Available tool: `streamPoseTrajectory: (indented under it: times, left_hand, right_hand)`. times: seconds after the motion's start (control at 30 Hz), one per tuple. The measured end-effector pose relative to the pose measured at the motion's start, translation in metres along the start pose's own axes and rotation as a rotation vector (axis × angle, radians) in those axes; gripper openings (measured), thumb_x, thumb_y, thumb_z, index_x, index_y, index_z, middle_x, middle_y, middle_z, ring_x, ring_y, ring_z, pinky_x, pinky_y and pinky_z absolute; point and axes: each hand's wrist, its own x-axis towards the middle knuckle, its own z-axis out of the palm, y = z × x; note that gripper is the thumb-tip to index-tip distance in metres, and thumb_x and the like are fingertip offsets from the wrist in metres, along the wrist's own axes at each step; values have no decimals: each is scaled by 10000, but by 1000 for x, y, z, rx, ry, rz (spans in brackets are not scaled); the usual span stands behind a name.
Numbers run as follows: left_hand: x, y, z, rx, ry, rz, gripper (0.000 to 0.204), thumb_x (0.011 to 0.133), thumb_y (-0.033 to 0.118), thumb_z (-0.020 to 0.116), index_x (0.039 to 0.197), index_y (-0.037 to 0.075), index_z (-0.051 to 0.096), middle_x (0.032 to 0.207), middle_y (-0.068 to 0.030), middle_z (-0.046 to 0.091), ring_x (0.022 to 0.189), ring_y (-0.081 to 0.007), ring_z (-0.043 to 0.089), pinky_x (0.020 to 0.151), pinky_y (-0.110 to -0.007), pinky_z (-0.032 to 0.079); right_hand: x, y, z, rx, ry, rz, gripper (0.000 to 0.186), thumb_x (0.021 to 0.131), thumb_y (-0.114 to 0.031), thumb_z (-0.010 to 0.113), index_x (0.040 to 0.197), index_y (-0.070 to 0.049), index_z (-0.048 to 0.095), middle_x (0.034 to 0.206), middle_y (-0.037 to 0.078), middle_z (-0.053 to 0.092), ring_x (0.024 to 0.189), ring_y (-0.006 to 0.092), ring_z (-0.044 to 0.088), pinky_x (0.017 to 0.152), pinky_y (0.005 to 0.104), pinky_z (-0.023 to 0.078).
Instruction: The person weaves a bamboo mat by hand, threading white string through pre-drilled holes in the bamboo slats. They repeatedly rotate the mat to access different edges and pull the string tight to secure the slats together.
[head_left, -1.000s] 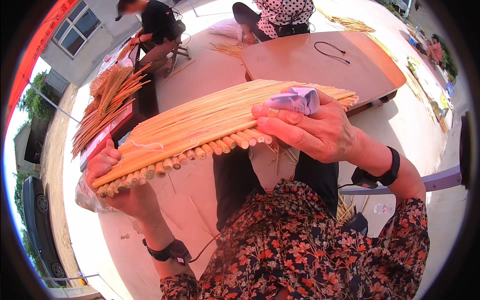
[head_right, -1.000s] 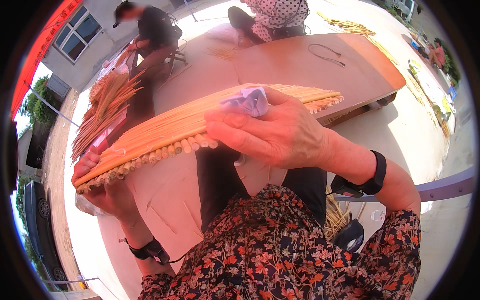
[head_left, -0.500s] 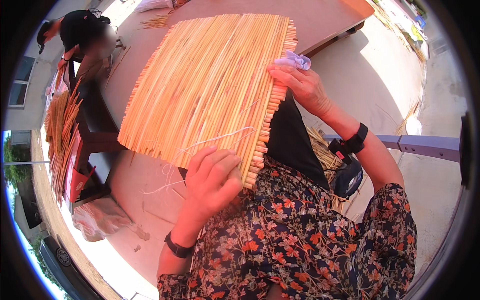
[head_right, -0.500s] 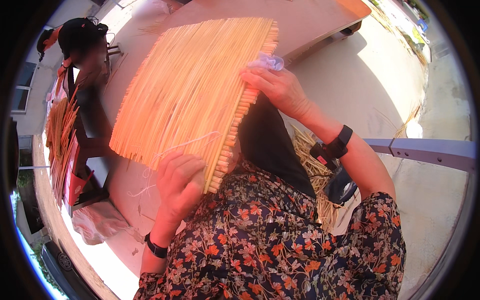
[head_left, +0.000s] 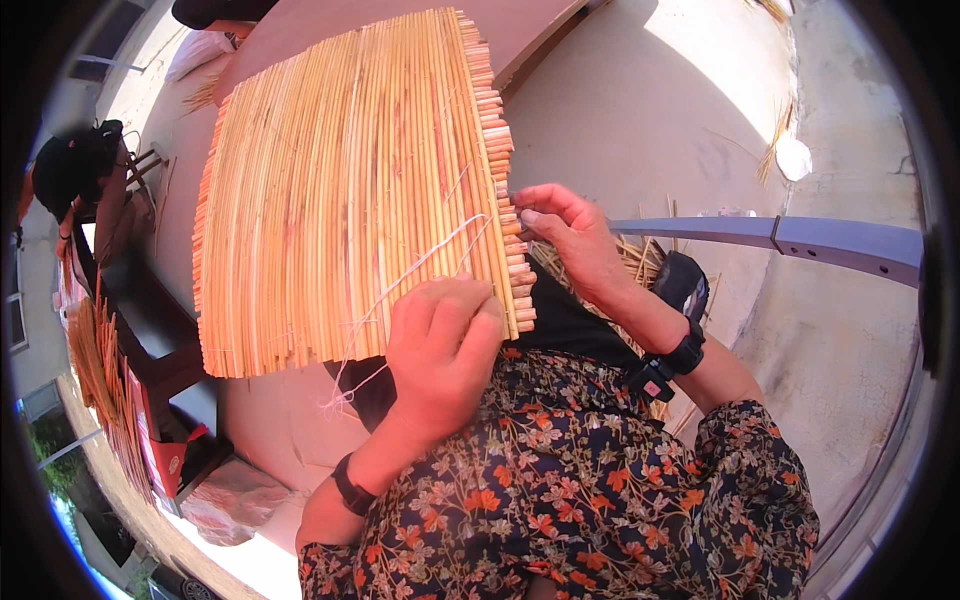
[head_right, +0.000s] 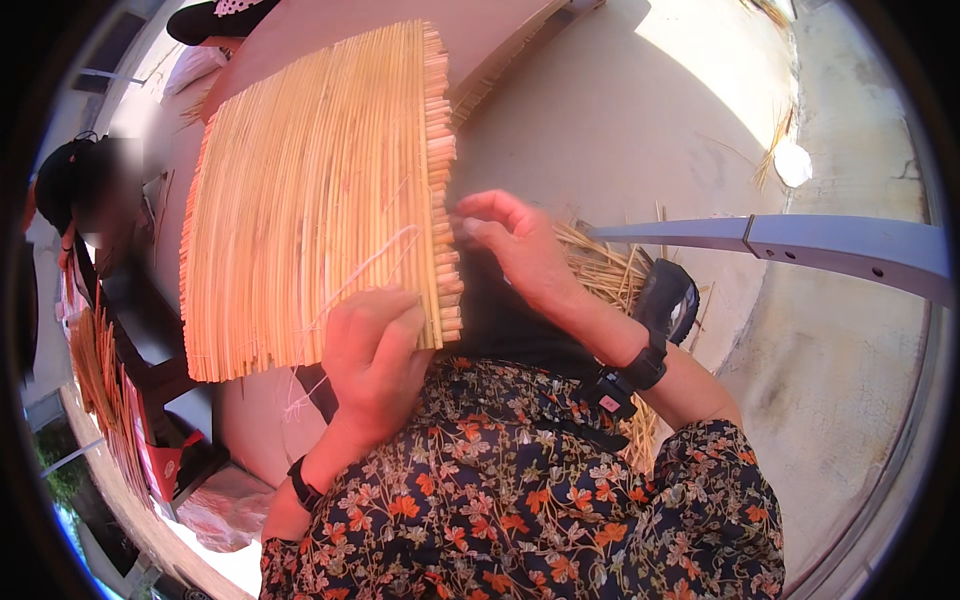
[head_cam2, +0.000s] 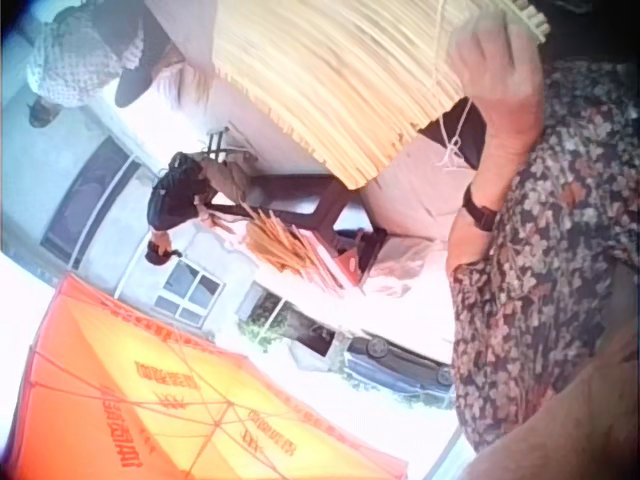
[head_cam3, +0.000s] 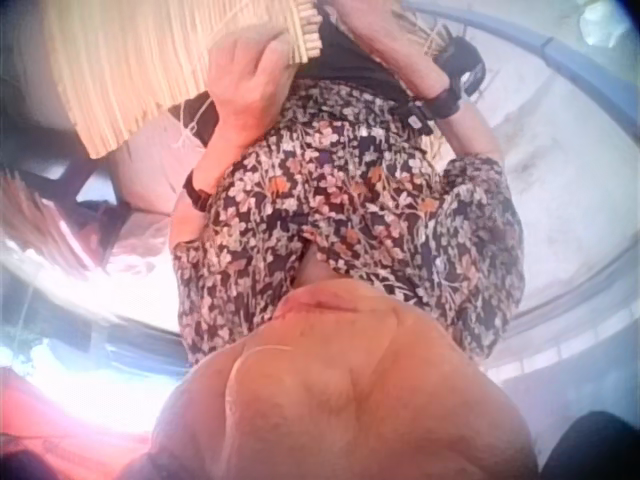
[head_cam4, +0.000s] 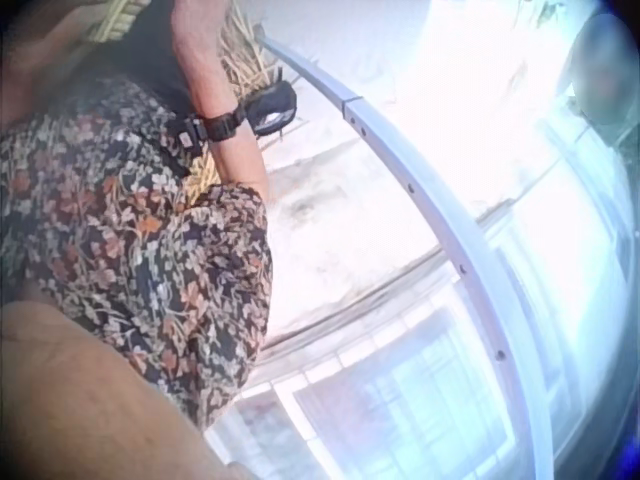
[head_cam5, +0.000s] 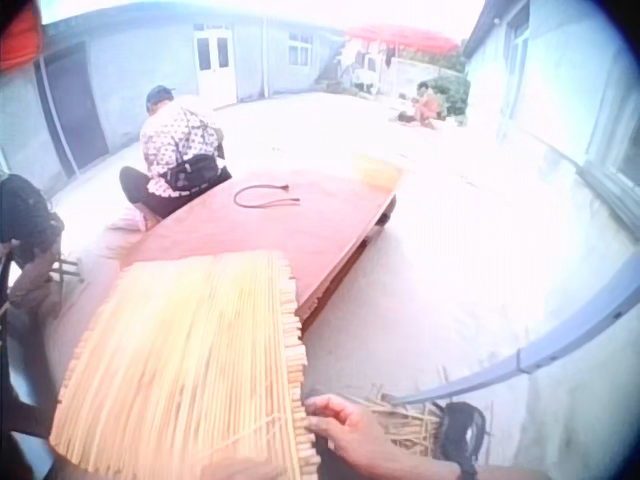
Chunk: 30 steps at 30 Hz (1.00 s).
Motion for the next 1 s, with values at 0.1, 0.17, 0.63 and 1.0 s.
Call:
streamPoseTrajectory:
  times: [0.1,0.17,0.63,1.0]
  left_hand:
    - [11,-9,-16,-31,-164,13,271,683,86,682,938,26,617,1023,-88,629,961,-271,622,809,-384,501]
    - [19,-10,-28,-96,-270,12,321,691,89,715,990,27,618,1047,-92,622,972,-278,619,821,-381,498]
    - [73,-217,-128,-1833,976,-887,317,1012,287,498,1140,-2,463,1053,-130,567,1009,-265,592,924,-453,505]
    - [37,-278,-146,-1809,1283,-933,326,974,362,529,967,45,457,943,-87,532,855,-221,582,759,-367,543]
  right_hand:
    - [1,7,28,255,-65,-7,233,966,-48,535,1191,-8,583,1087,33,658,983,85,613,866,262,509]
    - [2,10,32,423,-86,19,226,978,-50,503,1188,-7,574,1094,41,655,1011,85,605,896,259,495]
    - [-81,-98,182,-526,-375,-1070,292,821,31,644,1112,13,628,994,114,652,833,184,654,662,275,535]
    - [-140,-45,316,-419,-507,-926,356,784,52,686,1131,-9,630,1001,102,619,840,238,658,671,303,556]
